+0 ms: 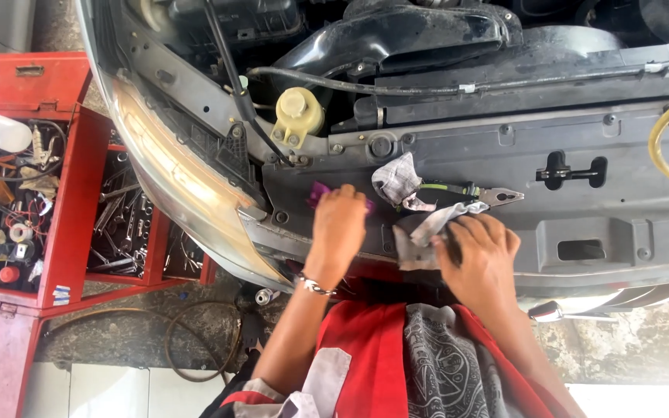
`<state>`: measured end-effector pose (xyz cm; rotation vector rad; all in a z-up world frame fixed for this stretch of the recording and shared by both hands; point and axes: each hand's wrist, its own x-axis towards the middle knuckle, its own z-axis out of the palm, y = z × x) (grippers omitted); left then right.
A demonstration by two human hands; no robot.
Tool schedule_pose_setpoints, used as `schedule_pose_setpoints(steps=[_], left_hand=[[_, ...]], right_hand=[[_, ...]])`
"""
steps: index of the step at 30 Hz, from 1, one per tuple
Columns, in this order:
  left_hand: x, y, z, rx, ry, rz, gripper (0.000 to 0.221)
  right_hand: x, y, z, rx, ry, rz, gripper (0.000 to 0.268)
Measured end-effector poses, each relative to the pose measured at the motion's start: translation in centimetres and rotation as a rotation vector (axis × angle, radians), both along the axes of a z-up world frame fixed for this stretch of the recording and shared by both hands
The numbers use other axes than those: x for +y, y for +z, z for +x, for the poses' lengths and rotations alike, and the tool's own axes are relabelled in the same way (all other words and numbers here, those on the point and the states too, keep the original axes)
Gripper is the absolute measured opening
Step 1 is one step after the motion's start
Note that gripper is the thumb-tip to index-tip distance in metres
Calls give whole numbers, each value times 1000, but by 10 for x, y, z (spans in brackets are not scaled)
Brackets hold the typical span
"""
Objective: Cleaning and wiping the front grille and engine compartment of a vehicle.
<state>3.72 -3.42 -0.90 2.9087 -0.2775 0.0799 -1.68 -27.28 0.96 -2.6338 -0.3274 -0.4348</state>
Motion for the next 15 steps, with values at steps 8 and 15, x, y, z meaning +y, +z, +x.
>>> schedule_pose_setpoints(steps=[8,15], left_hand=[[-25,-12,-1,-48,-115,-323,7],[54,12,-4,-101,137,112,22]], right_hand=[[28,7,6,38,320,57,32],[23,14,6,83,258,-35,33]])
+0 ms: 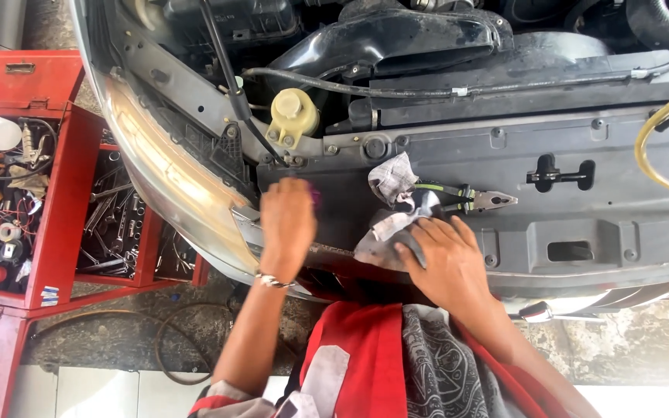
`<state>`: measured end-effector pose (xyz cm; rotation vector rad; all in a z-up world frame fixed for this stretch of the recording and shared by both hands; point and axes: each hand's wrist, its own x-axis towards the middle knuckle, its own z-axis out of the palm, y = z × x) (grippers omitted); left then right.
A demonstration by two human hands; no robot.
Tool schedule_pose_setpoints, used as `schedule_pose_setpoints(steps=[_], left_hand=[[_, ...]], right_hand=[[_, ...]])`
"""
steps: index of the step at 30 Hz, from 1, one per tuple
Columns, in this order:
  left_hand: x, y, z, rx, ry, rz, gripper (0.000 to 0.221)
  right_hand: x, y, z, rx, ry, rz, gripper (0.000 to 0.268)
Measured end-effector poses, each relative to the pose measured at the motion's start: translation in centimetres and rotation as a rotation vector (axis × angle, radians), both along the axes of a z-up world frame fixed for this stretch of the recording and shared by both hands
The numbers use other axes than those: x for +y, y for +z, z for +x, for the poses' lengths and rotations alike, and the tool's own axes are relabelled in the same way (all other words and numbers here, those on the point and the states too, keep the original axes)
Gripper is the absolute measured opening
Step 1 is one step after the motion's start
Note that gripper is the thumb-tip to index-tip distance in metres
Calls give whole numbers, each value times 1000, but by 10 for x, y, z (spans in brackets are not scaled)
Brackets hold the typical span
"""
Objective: Cleaning and wiping the front grille and engine compartment of a vehicle.
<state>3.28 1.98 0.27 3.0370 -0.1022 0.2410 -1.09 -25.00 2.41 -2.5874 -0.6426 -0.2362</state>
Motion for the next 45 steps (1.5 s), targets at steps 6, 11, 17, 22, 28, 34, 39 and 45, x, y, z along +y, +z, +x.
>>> schedule_pose_setpoints(steps=[6,11,17,22,28,34,39,45], left_hand=[[10,11,-2,-38,103,-17,22],[-36,-2,-3,21,36,15,20],[-39,-1,-7,-91,-111,-145,26],[4,21,-4,-35,30,-49,19],[-27,7,3,48,-42,-54,14],[-97,-6,-1,-71,-268,-330,11],[-69,9,-3,-15,-134,-177,17],[-22,10,-10,-9,35,-34,21]], right_hand=[[-3,1,6,11,-157,-147,42],[36,8,17,285,-125,-184,49],[32,-23,14,-8,105,49,47],[-42,-9,14,172,-140,-80,43],[-21,-8,12,74,-262,-188,53],[3,-15,12,37,-21,-30,48],[-52,-21,10,96,-164,-18,39],[-113,-21,14,85,-405,-157,34]])
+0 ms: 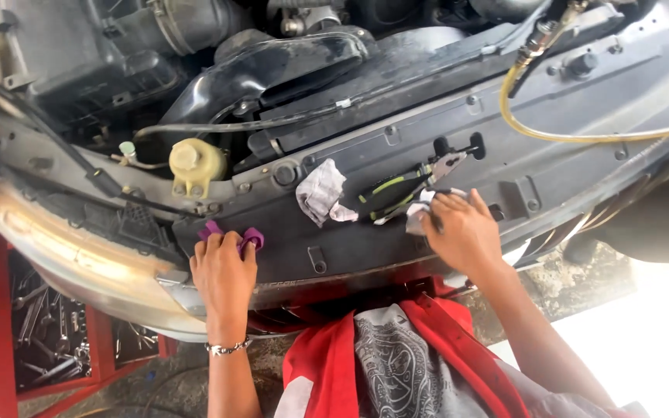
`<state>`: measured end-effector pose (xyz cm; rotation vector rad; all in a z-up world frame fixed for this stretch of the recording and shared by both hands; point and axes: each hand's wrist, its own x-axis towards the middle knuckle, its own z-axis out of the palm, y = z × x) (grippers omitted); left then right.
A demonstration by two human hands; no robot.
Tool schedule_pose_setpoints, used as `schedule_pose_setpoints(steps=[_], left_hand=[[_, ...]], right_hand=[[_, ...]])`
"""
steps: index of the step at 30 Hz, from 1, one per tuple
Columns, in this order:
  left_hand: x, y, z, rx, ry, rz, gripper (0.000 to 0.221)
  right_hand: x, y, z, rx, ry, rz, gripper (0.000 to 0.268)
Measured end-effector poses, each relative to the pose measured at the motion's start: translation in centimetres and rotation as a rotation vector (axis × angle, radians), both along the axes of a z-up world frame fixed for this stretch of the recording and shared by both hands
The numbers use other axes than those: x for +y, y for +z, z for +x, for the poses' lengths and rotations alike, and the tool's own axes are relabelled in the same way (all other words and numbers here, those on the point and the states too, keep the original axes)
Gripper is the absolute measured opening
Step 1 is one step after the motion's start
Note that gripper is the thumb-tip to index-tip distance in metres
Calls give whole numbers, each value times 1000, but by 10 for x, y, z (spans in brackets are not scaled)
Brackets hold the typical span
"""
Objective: Cleaning and wiping the front grille and engine compartment of a vehicle.
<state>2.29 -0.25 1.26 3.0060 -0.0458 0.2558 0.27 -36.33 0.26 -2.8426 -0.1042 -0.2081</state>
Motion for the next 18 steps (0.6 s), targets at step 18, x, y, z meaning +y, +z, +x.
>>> schedule_pose_setpoints(steps=[18], left_hand=[[-28,0,13,44,-252,-192,16]], right_hand=[[66,8,0,-77,219,185,40]])
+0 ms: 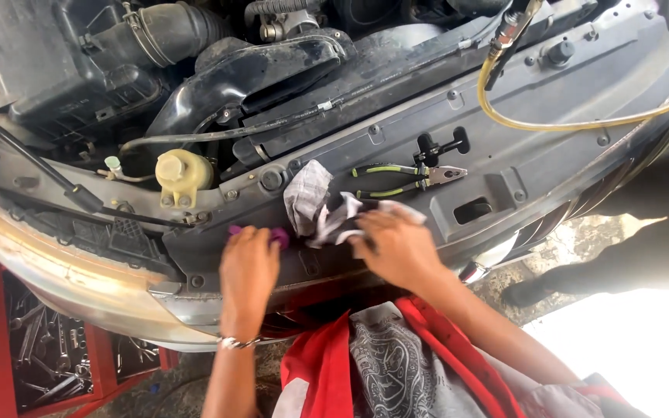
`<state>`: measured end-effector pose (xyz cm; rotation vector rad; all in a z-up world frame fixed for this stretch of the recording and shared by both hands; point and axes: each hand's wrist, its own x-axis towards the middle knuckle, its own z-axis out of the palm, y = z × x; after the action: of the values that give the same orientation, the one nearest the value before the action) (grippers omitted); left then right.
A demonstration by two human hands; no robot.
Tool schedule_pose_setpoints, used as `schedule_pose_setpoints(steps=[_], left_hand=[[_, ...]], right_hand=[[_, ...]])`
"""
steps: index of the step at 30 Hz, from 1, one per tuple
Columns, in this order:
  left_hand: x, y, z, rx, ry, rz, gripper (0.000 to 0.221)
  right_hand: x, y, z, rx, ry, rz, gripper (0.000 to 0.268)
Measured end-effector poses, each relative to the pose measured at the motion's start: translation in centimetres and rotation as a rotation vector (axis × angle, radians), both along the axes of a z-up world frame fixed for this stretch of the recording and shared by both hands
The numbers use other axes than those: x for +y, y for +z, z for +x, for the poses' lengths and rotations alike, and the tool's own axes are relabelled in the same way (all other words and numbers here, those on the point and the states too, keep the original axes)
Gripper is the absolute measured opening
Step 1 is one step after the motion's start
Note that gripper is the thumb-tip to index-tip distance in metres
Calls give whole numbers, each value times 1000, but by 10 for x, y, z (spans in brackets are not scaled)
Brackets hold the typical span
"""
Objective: Cleaning and wiping the front grille and engine compartment of a vehicle.
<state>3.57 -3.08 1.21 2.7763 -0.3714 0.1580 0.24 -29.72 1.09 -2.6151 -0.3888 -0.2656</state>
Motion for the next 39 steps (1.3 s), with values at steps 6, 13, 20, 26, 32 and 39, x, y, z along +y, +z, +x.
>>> schedule_pose_setpoints(steps=[6,13,20,26,32,39], left_hand=[[30,0,5,75,104,52,17],[-66,-26,1,-27,-132,-199,16],[-31,-16,5,196,134,-177,12],[-80,-13,-3,90,-128,-437,19],[-70,4,-10,170,-193,-561,33],[-83,-9,-14,272,-162,-654,24]], right_hand=[[-27,3,4,122,-197,-128,39],[34,-27,2,-26,57,-21,43],[-25,7,8,120,-70,56,31],[-5,-11,1,132,-23,18,26],[-63,11,1,266,-134,354,31],[-155,19,2,-128,-786,568,32]])
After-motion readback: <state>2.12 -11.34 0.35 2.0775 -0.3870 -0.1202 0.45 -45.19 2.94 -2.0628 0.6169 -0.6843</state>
